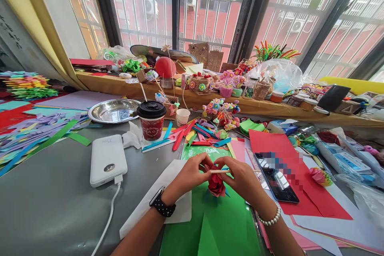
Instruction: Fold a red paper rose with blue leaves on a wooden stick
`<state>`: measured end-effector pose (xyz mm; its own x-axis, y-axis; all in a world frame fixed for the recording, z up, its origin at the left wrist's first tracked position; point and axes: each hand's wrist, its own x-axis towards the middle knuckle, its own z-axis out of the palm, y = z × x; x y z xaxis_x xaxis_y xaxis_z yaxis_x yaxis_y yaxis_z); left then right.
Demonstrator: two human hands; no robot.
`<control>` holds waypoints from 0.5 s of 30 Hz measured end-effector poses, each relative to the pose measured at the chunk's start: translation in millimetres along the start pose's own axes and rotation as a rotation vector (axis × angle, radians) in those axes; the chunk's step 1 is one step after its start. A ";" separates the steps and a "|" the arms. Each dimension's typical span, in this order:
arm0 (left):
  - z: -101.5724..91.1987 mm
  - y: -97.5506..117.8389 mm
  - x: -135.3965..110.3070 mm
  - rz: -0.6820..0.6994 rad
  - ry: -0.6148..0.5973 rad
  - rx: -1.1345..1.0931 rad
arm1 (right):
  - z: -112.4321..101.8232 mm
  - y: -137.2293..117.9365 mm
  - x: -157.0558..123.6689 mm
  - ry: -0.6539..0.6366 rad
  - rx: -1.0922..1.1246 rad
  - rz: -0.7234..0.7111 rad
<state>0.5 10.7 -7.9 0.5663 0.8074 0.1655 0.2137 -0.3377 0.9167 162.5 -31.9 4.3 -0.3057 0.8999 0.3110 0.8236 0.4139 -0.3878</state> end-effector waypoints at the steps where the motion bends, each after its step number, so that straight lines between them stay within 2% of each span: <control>1: 0.1 0.2 0.1 -0.010 0.003 -0.009 | -0.2 -0.1 -0.1 -0.002 0.008 -0.005; 10: 2.6 -1.9 0.2 -0.014 0.062 0.013 | 3.7 1.9 1.1 0.035 -0.012 -0.026; 15: -0.3 1.5 -0.4 -0.019 -0.004 -0.061 | 2.0 3.2 -0.3 0.067 0.037 -0.045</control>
<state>0.3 10.0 -6.4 0.5654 0.8117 0.1463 0.1762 -0.2921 0.9400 164.2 -30.6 1.2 -0.3083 0.8696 0.3856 0.7910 0.4595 -0.4039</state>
